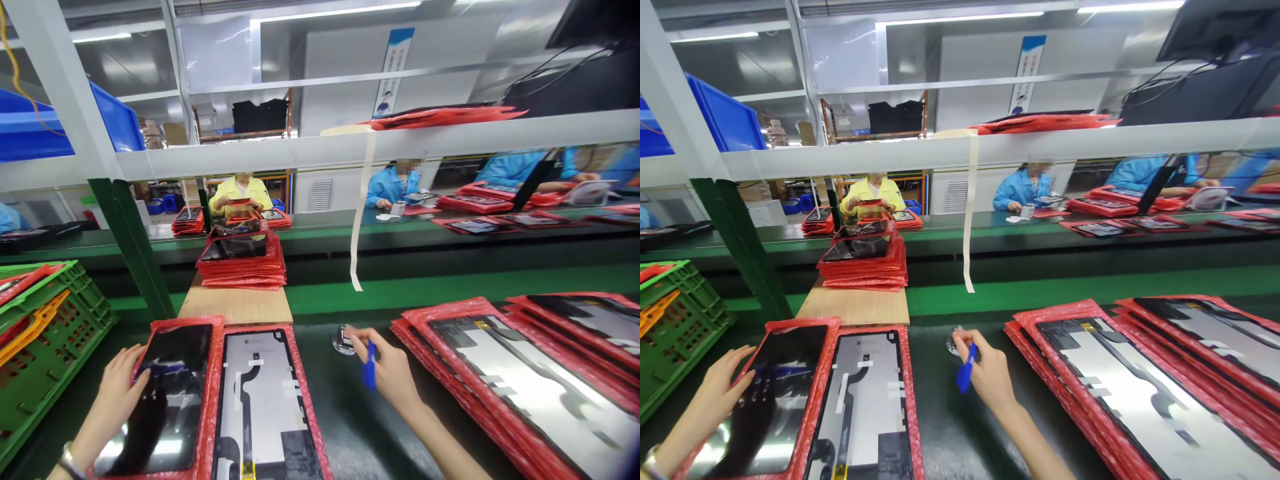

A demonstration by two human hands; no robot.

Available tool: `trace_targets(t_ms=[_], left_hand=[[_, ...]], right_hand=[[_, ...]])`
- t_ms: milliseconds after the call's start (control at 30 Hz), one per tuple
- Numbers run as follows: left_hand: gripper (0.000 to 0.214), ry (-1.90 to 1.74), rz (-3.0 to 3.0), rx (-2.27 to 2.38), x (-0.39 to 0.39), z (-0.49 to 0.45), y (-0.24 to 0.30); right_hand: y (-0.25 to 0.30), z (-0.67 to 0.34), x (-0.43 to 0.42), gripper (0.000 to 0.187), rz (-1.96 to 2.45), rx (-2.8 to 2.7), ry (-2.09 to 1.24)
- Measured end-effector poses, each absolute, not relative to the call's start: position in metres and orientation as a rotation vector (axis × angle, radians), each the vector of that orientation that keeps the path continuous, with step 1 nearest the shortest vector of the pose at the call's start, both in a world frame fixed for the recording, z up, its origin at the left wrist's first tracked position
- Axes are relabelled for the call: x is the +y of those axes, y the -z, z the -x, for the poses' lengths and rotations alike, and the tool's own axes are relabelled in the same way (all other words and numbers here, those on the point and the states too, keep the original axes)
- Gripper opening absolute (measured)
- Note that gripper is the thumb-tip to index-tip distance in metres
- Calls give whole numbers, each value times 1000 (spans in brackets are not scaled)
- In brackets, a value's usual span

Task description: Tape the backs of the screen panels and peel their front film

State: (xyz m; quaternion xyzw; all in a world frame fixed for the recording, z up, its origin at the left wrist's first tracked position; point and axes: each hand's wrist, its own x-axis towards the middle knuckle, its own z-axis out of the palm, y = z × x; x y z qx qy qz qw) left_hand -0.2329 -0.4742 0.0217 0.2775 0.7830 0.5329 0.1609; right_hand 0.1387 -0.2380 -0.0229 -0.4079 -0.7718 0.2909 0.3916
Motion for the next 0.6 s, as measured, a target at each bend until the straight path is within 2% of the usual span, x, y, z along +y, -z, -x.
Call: trace_targets(t_ms=[67,133,200,233,400,600], left_hand=[[43,-1492,-846,2160,-469,207,-22],[38,-1410,-865,1935,-462,180,-20],[35,-1360,-855,1820,-453,157,-15],[36,-1344,-835,1789,-448,149,-12],[41,-1284,-670,1704,-435,139,-4],[36,-1250,-563,1649,-431,144,-8]], right_hand=[[15,-128,-270,53,956,-1969,-969],[11,-113,-300,56,749,-1828,-1660],[11,-98,-322,56,692,-1733,-1960],[13,-92,-329,56,701,-1748,-1966],[28,-72,-335,36,842,-1971,-1374],[36,-67,-337,32,812,-2042,-1302]])
